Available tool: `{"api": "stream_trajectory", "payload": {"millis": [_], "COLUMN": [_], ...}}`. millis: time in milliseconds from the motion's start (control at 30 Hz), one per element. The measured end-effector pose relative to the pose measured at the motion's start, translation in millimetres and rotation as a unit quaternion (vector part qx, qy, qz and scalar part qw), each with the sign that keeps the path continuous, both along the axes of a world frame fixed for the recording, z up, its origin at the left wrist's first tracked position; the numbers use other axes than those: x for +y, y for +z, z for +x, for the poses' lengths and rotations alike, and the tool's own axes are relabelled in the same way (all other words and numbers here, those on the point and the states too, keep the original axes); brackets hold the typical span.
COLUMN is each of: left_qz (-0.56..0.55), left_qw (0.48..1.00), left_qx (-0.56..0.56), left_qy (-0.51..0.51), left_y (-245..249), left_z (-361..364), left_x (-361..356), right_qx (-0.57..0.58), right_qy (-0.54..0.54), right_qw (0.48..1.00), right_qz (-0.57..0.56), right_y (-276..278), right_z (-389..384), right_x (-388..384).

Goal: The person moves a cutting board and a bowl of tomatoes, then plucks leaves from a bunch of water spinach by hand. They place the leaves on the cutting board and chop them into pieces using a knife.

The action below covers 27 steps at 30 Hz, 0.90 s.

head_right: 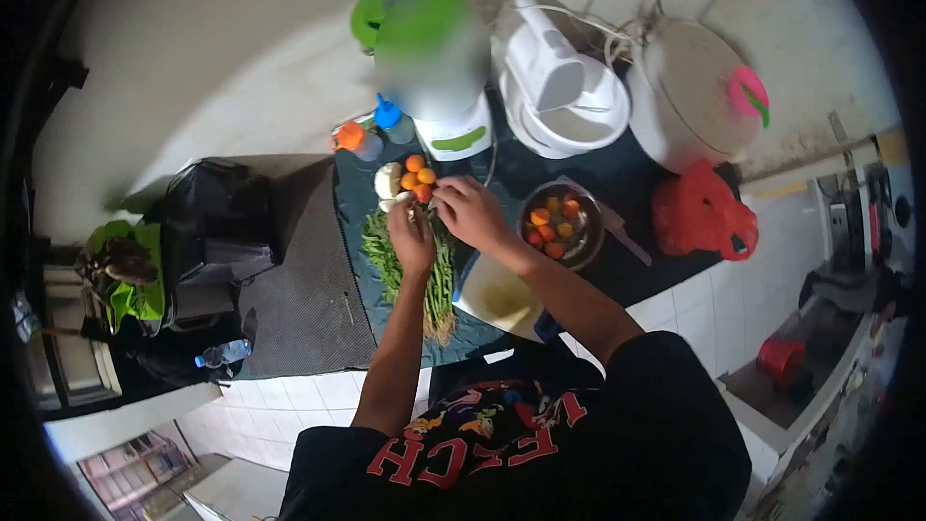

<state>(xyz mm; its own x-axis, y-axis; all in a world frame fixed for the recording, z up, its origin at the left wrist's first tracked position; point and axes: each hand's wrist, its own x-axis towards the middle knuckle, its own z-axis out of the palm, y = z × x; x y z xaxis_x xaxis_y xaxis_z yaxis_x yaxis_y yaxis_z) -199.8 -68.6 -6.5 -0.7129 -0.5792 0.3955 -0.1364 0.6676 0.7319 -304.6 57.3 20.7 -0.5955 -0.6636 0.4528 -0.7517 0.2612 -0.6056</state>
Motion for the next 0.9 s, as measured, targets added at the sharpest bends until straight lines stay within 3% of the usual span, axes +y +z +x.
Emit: {"api": "stream_trajectory", "payload": {"millis": [67,100,167,233,300,367,467,533,567,633,667,733,833,900], "left_qz": [0.085,0.033,0.013,-0.032,-0.080,-0.209,-0.260,-0.232,-0.201,-0.227,-0.252,-0.258,-0.200,-0.141], "left_qw": [0.984,0.970,0.932,0.929,0.925,0.873,0.869,0.862,0.854,0.839,0.822,0.838,0.864,0.859], "left_qx": [-0.072,-0.031,-0.115,-0.117,-0.120,-0.337,-0.348,-0.385,-0.419,-0.437,-0.453,-0.429,-0.405,-0.420], "left_qy": [-0.141,-0.240,-0.343,-0.349,-0.353,-0.283,-0.237,-0.233,-0.234,-0.230,-0.236,-0.218,-0.223,-0.255], "left_y": [0.7,-4.7,-0.3,0.7,1.0,0.6,-28.1,-34.6,-38.0,-39.5,-40.3,-40.6,-33.3,-26.4], "left_z": [1.7,-2.2,-15.1,-34.5,-48.9,-57.0,-64.3,-68.1,-69.0,-70.9,-72.0,-73.4,-73.0,-77.7], "left_x": [39.2,56.0,99.3,139.1,171.1,195.4,210.5,217.5,218.3,218.9,220.2,217.0,208.1,199.2], "right_qx": [-0.076,-0.028,0.023,0.117,0.110,0.102,0.102,-0.001,0.001,-0.162,-0.159,-0.134,-0.143,-0.113], "right_qy": [-0.070,-0.114,-0.157,-0.158,-0.110,-0.058,-0.049,-0.038,-0.031,-0.061,-0.054,-0.061,-0.065,-0.081], "right_qw": [0.994,0.992,0.984,0.958,0.951,0.939,0.927,0.934,0.936,0.939,0.941,0.949,0.938,0.939], "right_qz": [0.031,0.053,0.078,0.208,0.267,0.322,0.356,0.356,0.351,0.296,0.294,0.280,0.309,0.314], "right_y": [1.0,-9.8,-25.4,-25.9,-26.2,-27.2,-39.3,-41.2,-42.6,-43.8,-45.0,-37.2,-16.8,-37.0], "right_z": [6.2,3.9,-8.6,-20.8,-29.0,-30.1,-32.4,-36.3,-36.1,-34.2,-33.3,-33.9,-37.2,-39.2], "right_x": [65.5,98.3,151.3,185.8,197.4,202.3,200.8,206.0,207.0,209.7,210.1,208.1,200.5,196.5]}}
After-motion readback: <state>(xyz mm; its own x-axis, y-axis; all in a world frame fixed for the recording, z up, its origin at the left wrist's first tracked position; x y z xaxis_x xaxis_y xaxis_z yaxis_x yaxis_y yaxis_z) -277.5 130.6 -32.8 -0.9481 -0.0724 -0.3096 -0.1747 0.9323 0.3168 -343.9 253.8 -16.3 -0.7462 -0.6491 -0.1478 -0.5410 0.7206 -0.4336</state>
